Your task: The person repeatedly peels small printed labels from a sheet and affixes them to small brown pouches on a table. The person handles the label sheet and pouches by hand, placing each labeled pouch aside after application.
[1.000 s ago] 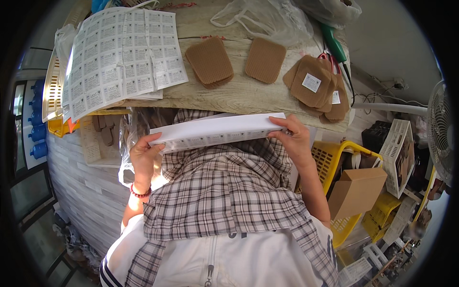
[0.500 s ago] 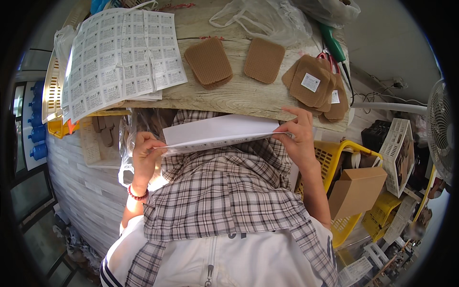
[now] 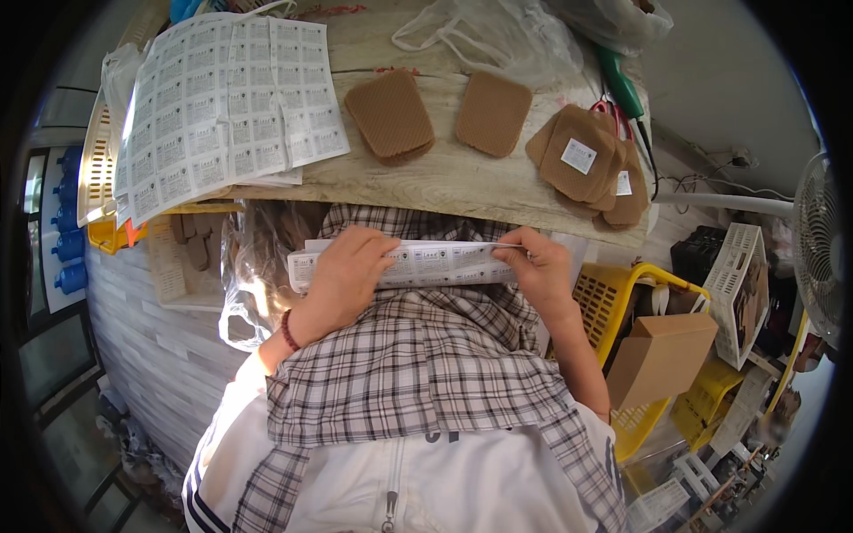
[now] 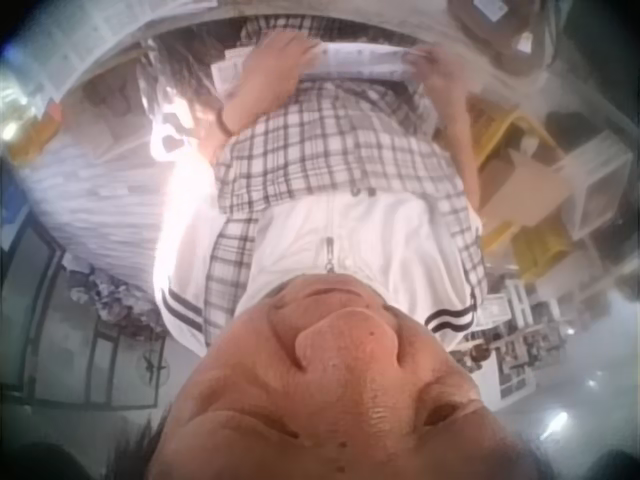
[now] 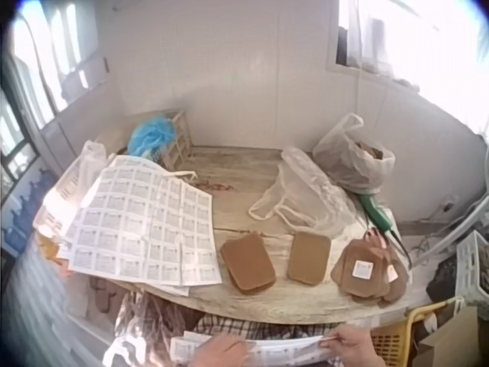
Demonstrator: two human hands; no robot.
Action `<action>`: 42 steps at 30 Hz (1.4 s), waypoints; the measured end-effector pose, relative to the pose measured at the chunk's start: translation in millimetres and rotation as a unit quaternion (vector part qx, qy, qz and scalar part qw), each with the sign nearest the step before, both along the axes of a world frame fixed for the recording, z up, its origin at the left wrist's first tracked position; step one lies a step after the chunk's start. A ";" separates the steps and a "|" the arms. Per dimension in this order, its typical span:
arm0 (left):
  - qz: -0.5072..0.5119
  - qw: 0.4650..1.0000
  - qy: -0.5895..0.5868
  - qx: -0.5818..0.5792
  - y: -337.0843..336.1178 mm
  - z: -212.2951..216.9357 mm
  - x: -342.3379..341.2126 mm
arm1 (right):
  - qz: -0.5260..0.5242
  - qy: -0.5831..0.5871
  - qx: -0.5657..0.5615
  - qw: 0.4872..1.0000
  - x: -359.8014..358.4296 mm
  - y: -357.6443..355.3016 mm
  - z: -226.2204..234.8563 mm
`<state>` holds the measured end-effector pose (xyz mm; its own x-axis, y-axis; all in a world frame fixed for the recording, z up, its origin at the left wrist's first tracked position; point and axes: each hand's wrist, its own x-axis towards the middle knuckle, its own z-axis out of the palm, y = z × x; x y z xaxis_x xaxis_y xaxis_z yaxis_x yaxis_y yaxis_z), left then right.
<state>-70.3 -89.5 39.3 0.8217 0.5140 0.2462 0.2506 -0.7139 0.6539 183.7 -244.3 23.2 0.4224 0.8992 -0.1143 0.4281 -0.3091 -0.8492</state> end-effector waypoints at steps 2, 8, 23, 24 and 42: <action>0.003 1.000 -0.020 -0.022 -4.7 -12.3 16.6 | -0.007 0.007 -0.007 1.000 0.2 0.6 -0.3; -0.002 0.998 -0.018 -0.059 -4.4 -25.2 27.9 | -0.019 -0.014 -0.091 0.996 2.1 3.9 0.6; -0.025 0.996 -0.031 -0.077 3.8 -27.3 25.0 | 0.184 -0.189 0.089 0.960 -39.8 51.8 -0.6; -0.025 0.997 -0.034 -0.068 4.3 -25.7 23.4 | 0.189 -0.193 0.083 0.959 -38.6 49.3 -0.9; -0.002 0.974 0.012 -0.225 45.5 -28.8 -77.3 | 0.178 -0.162 0.056 0.969 -23.4 44.2 -4.3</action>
<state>-147.6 -44.0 10.5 0.8264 0.5626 -0.0218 0.2669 -0.3575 0.8950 160.2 -200.2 18.9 0.0807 0.9936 0.0791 0.7406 -0.0066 -0.6719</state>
